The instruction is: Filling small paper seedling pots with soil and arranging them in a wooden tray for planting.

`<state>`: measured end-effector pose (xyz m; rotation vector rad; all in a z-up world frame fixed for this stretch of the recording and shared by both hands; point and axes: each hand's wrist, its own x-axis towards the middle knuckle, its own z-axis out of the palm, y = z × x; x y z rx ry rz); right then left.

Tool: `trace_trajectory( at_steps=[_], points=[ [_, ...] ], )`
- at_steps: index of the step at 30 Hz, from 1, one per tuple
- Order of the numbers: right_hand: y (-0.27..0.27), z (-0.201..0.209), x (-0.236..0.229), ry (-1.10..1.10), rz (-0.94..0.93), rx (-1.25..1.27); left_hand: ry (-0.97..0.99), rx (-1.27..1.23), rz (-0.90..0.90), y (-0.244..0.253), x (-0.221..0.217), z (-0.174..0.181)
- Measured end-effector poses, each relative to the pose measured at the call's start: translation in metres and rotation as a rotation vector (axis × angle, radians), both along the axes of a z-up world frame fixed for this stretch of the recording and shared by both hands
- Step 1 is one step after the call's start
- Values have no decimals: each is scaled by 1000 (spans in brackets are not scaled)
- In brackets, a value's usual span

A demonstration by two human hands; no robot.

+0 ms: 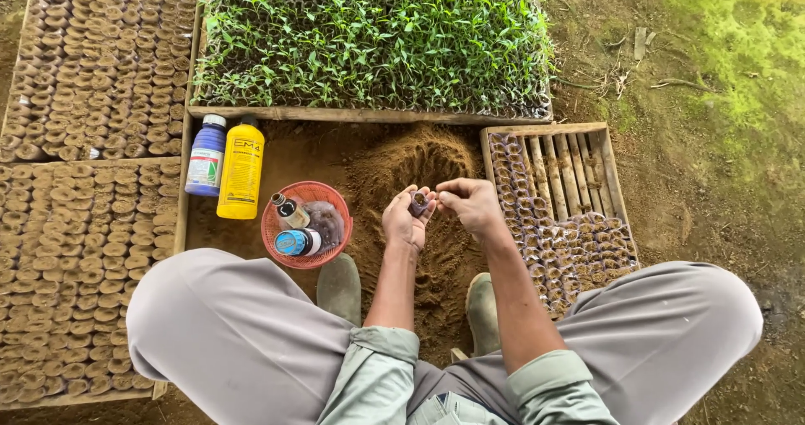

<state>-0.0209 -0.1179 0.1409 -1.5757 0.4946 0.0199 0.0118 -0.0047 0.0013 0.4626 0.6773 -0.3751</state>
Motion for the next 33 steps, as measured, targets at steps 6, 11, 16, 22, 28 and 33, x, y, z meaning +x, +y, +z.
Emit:
trace_trajectory(
  at_steps=[6,11,16,22,28,33],
  points=[
    [14,29,20,100,330,-521,-18,13,-3,1,3,-4],
    [24,26,28,178,400,-674,-6,14,8,0,3,-10],
    [32,45,23,194,448,-689,-6,41,-16,-2,4,-13],
    [-6,-42,7,76,163,-789,0,-58,22,7,2,-6],
    [34,-162,-82,331,550,-1115,20,-68,45,17,-2,7],
    [48,-200,-119,132,735,-1612,26,-81,60,20,1,1]
  ],
)
